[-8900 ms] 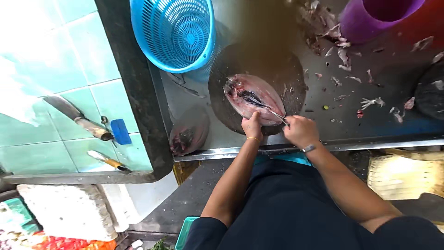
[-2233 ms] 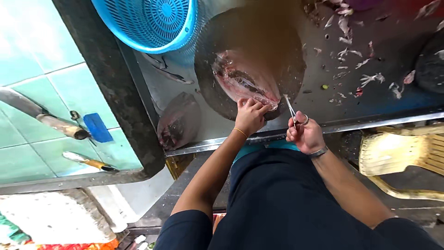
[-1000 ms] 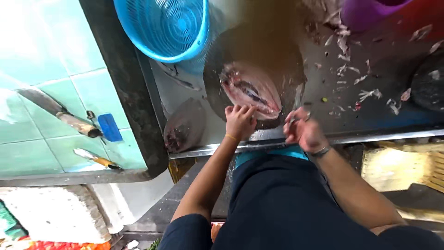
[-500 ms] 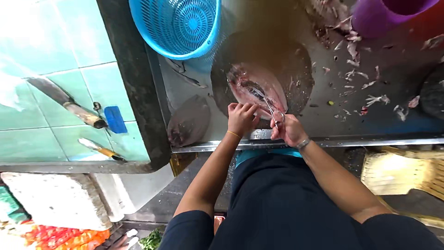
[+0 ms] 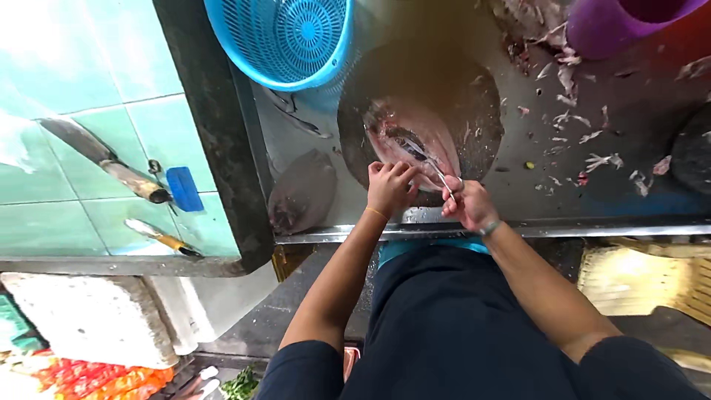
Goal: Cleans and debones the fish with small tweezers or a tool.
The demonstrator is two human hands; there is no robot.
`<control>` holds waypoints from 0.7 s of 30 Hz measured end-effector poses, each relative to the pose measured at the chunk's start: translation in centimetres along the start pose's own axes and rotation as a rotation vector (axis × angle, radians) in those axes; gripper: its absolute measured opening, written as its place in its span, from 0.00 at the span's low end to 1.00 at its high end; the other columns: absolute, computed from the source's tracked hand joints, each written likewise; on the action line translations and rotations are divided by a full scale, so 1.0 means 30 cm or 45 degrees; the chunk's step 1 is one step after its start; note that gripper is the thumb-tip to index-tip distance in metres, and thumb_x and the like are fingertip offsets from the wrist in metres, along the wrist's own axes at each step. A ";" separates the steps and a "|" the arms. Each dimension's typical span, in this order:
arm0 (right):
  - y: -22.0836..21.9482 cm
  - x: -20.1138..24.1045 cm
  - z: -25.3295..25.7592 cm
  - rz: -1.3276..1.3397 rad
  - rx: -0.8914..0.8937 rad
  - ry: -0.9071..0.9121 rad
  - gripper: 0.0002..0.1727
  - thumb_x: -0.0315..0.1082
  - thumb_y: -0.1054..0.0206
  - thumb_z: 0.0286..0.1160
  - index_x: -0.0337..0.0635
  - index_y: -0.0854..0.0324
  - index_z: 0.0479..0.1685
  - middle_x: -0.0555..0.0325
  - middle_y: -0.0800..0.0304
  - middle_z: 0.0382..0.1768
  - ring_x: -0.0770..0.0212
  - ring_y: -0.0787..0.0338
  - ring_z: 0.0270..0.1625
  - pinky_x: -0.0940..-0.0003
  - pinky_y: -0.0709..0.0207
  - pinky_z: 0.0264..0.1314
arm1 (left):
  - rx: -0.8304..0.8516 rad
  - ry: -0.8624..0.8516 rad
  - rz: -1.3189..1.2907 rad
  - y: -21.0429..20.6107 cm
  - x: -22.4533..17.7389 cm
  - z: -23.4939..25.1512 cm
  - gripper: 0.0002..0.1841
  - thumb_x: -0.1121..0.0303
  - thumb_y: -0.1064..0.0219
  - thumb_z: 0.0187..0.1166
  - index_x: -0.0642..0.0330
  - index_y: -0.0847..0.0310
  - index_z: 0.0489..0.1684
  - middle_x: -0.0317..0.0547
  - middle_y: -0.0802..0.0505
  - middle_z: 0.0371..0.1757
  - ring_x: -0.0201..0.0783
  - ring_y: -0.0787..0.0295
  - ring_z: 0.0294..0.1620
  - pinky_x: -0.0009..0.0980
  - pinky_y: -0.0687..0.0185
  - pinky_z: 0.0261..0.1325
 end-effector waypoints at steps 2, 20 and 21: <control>-0.011 0.025 -0.003 -0.012 0.084 0.013 0.32 0.64 0.51 0.89 0.47 0.18 0.30 0.65 0.20 0.13 0.66 0.16 0.16 0.62 0.12 0.28 | -0.059 0.008 0.008 0.012 0.029 0.023 0.19 0.48 0.29 0.74 0.38 0.09 0.61 0.40 0.05 0.55 0.48 0.09 0.54 0.60 0.27 0.67; -0.054 0.001 0.063 -0.087 0.051 -0.011 0.24 0.53 0.44 0.90 0.44 0.20 0.30 0.64 0.21 0.15 0.66 0.20 0.14 0.65 0.14 0.24 | -0.042 0.082 -0.048 0.026 0.033 0.001 0.21 0.43 0.29 0.76 0.40 0.10 0.62 0.41 0.05 0.58 0.48 0.08 0.56 0.61 0.27 0.70; -0.059 0.018 0.061 -0.106 0.042 0.051 0.25 0.54 0.43 0.88 0.44 0.20 0.28 0.64 0.20 0.13 0.67 0.19 0.13 0.66 0.15 0.23 | -0.066 0.079 -0.045 0.029 0.043 0.015 0.21 0.44 0.29 0.76 0.41 0.09 0.61 0.41 0.05 0.57 0.48 0.08 0.55 0.61 0.26 0.69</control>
Point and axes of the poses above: each hand's wrist, its own z-axis towards the middle knuckle, its own y-axis out of the back of the hand, x = y × z, the point moved 4 cm from there along z, towards the middle knuckle
